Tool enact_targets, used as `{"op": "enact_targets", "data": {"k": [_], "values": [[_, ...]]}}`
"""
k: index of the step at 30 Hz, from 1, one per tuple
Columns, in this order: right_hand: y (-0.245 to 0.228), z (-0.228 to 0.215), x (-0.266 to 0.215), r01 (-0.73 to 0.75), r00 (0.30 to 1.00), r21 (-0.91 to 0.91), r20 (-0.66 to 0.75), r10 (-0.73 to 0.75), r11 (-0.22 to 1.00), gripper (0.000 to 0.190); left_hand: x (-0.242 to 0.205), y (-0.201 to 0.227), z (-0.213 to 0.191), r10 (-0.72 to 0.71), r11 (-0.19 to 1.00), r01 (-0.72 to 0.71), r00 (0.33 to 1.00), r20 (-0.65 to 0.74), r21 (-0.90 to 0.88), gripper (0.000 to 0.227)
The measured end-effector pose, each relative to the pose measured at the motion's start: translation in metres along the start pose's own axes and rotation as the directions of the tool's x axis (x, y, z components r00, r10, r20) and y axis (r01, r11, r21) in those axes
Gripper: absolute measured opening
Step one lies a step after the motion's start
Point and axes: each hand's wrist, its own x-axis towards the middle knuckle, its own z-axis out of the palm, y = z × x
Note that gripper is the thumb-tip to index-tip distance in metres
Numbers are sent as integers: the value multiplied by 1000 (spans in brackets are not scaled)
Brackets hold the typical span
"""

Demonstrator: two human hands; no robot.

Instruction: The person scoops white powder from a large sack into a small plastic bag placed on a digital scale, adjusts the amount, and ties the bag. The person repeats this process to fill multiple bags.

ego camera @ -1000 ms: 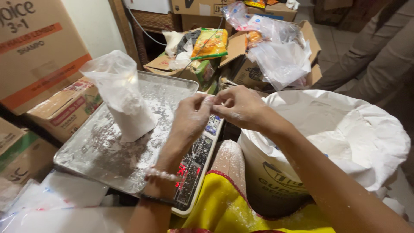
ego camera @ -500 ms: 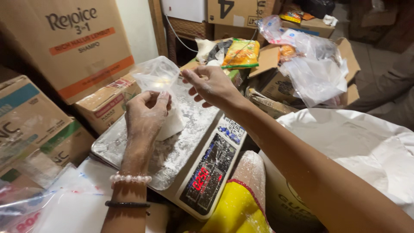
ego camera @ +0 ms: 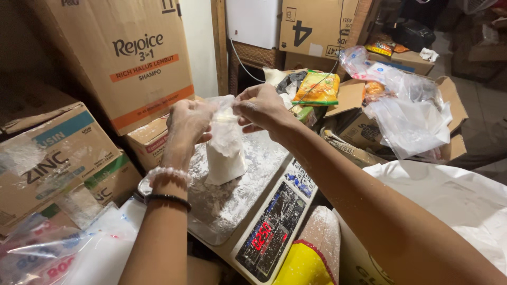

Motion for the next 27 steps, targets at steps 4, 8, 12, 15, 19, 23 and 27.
{"op": "enact_targets", "data": {"k": [4,8,12,15,19,23,27], "values": [[-2,-4,5,47,999,54,-1,-47,997,11,6,-1,-5,54,998,-53,998,27,-28,19],[-5,-2,5,-19,1000,70,20,17,997,8,4,5,-14,195,980,-195,981,-23,-29,18],[-13,-8,7,-35,996,190,86,19,981,10,0,17,-24,215,976,-216,976,-23,-22,14],[-18,-10,7,-15,999,221,54,3,975,10,-2,26,-34,190,982,-190,982,15,-3,13],[-24,-10,3,22,999,183,27,-28,983,13,-6,32,-42,218,976,-219,975,49,11,11],[-29,-9,-2,108,993,147,-57,-100,983,18,-10,34,-47,254,967,-254,967,-13,-27,9],[-29,-3,-4,21,1000,-102,-10,-22,995,16,-12,38,-46,235,970,-238,970,59,50,13]]}}
